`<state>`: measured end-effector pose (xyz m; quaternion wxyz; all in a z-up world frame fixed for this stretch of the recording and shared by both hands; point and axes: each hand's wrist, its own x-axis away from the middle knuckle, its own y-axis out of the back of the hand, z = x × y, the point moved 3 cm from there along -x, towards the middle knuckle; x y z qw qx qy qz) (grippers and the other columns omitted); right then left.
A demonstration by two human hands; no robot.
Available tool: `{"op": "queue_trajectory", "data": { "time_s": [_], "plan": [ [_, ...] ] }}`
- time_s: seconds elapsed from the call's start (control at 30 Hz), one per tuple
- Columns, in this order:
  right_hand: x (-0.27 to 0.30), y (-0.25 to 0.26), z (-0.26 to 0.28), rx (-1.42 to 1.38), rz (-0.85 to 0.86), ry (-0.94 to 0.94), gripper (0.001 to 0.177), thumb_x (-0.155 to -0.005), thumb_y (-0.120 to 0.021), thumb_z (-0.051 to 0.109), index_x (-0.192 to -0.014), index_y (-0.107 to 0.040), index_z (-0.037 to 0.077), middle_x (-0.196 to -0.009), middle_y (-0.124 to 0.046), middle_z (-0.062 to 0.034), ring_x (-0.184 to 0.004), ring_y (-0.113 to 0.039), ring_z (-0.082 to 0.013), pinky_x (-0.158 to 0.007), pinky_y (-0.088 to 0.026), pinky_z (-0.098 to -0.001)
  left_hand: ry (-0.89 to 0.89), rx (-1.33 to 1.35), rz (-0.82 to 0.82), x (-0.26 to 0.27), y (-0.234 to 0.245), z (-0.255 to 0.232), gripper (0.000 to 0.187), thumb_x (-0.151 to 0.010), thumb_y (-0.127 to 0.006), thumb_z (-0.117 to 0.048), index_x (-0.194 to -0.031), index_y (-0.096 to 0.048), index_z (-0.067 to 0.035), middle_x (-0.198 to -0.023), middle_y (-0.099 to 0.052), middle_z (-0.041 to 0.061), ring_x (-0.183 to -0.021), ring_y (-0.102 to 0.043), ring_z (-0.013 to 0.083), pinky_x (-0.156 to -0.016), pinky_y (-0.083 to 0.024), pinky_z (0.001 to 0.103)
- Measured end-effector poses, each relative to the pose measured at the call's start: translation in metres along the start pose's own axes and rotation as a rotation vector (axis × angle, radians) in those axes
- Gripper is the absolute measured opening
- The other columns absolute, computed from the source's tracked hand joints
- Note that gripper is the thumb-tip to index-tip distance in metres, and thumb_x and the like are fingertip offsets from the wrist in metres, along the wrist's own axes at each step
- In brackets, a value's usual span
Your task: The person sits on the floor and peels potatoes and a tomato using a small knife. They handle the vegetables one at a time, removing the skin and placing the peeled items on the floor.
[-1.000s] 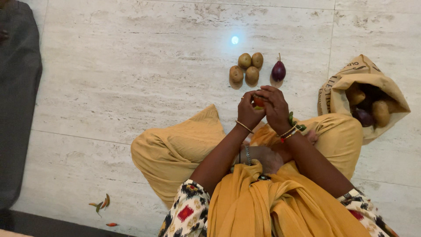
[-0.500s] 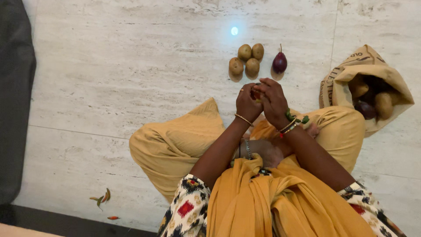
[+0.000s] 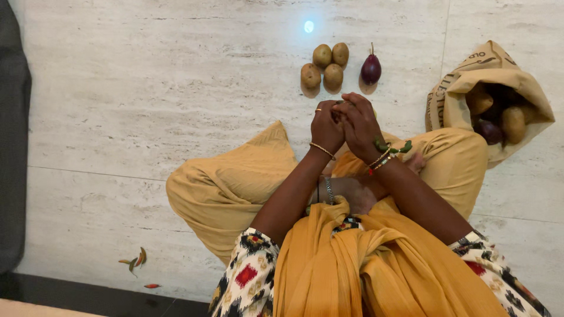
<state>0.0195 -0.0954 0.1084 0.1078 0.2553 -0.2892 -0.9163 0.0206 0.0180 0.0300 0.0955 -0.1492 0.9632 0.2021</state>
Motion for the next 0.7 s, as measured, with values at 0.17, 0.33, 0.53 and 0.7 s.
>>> {"op": "queue_trajectory", "data": {
  "time_s": [0.17, 0.33, 0.53, 0.7],
  "plan": [
    [0.002, 0.001, -0.045, -0.789, -0.077, -0.641, 0.025, -0.103, -0.05, 0.004, -0.122, -0.066, 0.006, -0.131, -0.063, -0.0124, -0.122, -0.059, -0.024, -0.109, -0.048, -0.0377, -0.084, 0.053, 0.005, -0.004, 0.01, -0.031, 0.049, -0.07, -0.082, -0.023, -0.108, -0.057, -0.004, -0.106, -0.062, 0.015, -0.09, -0.066, 0.0306, -0.077, -0.057, 0.04],
    [0.001, 0.0, -0.039, -0.435, -0.059, -0.371, 0.023, -0.102, -0.051, 0.0, -0.12, -0.065, 0.002, -0.134, -0.062, -0.0122, -0.126, -0.06, -0.0238, -0.113, -0.047, -0.0376, -0.167, -0.096, -0.01, -0.006, 0.007, -0.025, 0.044, -0.075, -0.081, -0.02, -0.111, -0.06, -0.005, -0.107, -0.063, 0.016, -0.098, -0.064, 0.0349, -0.085, -0.056, 0.043],
    [0.004, -0.001, -0.011, -0.094, 0.037, -0.075, 0.025, -0.098, -0.055, -0.001, -0.12, -0.066, 0.0, -0.137, -0.056, -0.0189, -0.127, -0.056, -0.0277, -0.105, -0.049, -0.0383, -0.033, -0.04, -0.007, -0.004, 0.008, -0.014, 0.03, -0.084, -0.076, -0.015, -0.11, -0.064, -0.007, -0.108, -0.064, 0.013, -0.094, -0.067, 0.0308, -0.081, -0.057, 0.04],
    [0.005, -0.002, -0.055, -0.908, -0.111, -0.714, 0.025, -0.101, -0.052, 0.004, -0.121, -0.067, 0.003, -0.126, -0.065, -0.012, -0.117, -0.061, -0.0237, -0.102, -0.051, -0.0376, -0.189, 0.032, -0.046, -0.008, 0.019, -0.043, 0.048, -0.068, -0.087, -0.024, -0.105, -0.062, -0.006, -0.1, -0.064, 0.013, -0.09, -0.066, 0.0304, -0.077, -0.057, 0.04]
  ]
}}
